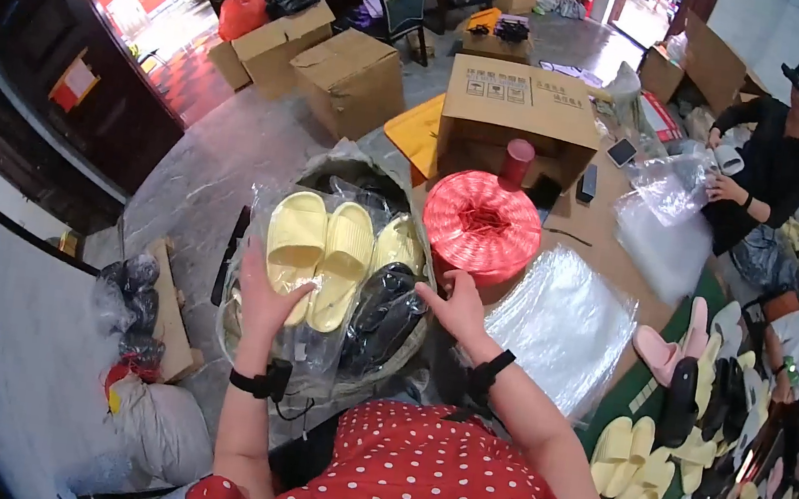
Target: The recorder is seen putting pairs of slippers into plastic bags and then placing them into a large sack.
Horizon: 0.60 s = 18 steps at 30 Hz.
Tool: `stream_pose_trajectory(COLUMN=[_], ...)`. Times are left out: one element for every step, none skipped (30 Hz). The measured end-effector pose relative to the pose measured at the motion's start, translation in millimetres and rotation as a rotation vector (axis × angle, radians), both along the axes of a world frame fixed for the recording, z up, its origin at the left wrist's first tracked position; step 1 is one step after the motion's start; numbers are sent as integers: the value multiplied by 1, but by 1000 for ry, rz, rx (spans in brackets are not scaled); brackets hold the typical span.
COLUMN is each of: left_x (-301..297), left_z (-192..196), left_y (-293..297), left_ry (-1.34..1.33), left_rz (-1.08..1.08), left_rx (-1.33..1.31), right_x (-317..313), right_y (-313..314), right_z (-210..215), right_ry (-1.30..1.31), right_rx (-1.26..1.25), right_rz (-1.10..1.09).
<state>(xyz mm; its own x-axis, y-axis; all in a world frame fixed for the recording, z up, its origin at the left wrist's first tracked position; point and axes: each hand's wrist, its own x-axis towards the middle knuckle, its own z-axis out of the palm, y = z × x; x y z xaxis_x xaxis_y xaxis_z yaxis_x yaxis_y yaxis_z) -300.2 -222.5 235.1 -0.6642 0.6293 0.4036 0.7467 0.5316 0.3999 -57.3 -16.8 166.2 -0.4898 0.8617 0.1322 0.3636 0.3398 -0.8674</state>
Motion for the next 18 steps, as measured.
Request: stream_pose_trajectory(left_x=[4, 8, 11, 10, 5, 5, 8, 10, 2, -8, -19, -24, -19, -18, -20, -17, 1, 2], left_z=[3, -2, -5, -9, -15, -16, -14, -15, -29, -45, -62, -74, -74, -78, -76, -77, -74, -66], left_y=[10, 19, 25, 31, 38, 47, 55, 63, 67, 68, 71, 77, 90, 93, 100, 102, 112, 115], left_ry=[-105, -106, -6, 97, 104, 105, 89, 77, 74, 81, 51, 21, -6, 72, 51, 127, 266, 154], left_rz=[-20, -35, -86, -139, -129, -169, -122, -77, -88, -123, -104, -92, -77, -92, -166, -179, -253, -254], left_rx=[-113, -117, -238, -357, -409, -419, -497, -576, -609, -618, -626, -636, -663, -623, -591, -549, -454, -573], right_x=[-4, -6, -7, -11, -16, -15, -17, -17, -18, -18, -21, -21, -21, -24, -22, -20, -7, 4], right_y=[5, 8, 7, 6, 6, 6, 4, 2, 1, -1, -4, -5, -7, -10, -9, -7, -1, 1], right_z=[5, 6, 5, -3, -14, -26, -29, -32, -28, -23, -18, -12, -10, -9, -11, -12, -14, -13], right_ry=[-220, -437, -457, -451, -327, -211, -147, -147, -88, -27, -101, -96, -43, -64, -73, -48, -107, -90], right_rx=[-135, -275, -256, -265, -253, -246, -279, -292, -309, -327, -312, -314, -307, -327, -278, -250, -269, -240], right_rz=[78, 155, 196, 176, 187, 180, 145, 111, 125, 134, 114, 128, 143, 141, 158, 170, 152, 160])
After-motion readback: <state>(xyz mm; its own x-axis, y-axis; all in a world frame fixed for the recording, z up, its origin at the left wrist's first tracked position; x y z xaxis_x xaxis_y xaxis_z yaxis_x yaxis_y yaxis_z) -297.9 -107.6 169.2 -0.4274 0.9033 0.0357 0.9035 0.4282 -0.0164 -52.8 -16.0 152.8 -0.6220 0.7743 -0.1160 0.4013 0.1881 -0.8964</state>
